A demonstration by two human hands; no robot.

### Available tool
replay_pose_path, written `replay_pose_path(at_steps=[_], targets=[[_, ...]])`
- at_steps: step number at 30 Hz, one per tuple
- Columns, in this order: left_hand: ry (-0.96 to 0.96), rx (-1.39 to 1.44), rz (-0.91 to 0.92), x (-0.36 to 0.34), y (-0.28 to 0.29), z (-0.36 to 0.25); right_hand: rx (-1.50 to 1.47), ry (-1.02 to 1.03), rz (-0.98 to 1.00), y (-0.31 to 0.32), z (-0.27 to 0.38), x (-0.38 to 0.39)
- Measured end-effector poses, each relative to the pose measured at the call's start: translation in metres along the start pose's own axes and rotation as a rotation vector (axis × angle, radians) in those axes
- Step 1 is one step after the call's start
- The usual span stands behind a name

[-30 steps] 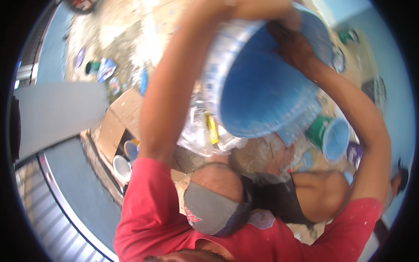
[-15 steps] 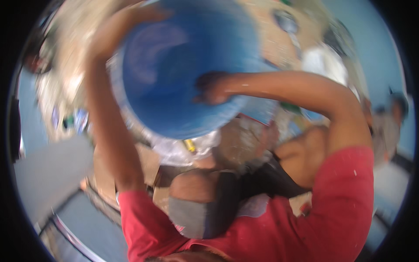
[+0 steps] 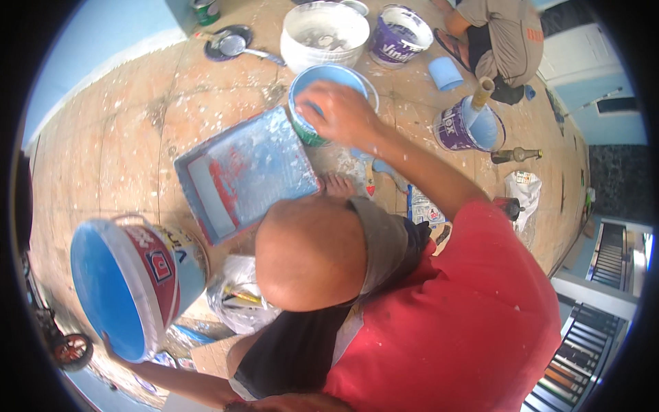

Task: The person mixes paint by pouring liquid from a large bucket into a smaller container, then transfers it to a paint tray. They use a brush to stir the mixture and scrape the sides of the container. The person also uses a funnel to pour paint into a small cup.

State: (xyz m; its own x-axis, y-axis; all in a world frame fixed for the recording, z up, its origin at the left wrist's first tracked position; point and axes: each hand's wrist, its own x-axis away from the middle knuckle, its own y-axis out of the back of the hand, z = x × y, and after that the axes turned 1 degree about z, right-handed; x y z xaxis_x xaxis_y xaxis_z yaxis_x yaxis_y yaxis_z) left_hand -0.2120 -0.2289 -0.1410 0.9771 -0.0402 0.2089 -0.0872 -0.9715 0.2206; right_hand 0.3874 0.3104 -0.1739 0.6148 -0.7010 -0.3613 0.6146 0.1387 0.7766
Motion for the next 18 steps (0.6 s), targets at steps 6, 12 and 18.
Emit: replay_pose_path(at_steps=[6, 12, 18], targets=[[0.158, -0.054, -0.048, 0.078, -0.051, 0.057, -0.07, -0.536, -0.214, 0.008, -0.056, 0.095], [0.239, -0.081, 0.0, 0.111, -0.118, 0.074, -0.539, -1.142, -0.437, 0.046, -0.158, 0.079], [0.264, -0.074, -0.033, 0.13, -0.141, 0.072, -0.472, -1.052, -0.283, 0.069, -0.21, -0.011]])
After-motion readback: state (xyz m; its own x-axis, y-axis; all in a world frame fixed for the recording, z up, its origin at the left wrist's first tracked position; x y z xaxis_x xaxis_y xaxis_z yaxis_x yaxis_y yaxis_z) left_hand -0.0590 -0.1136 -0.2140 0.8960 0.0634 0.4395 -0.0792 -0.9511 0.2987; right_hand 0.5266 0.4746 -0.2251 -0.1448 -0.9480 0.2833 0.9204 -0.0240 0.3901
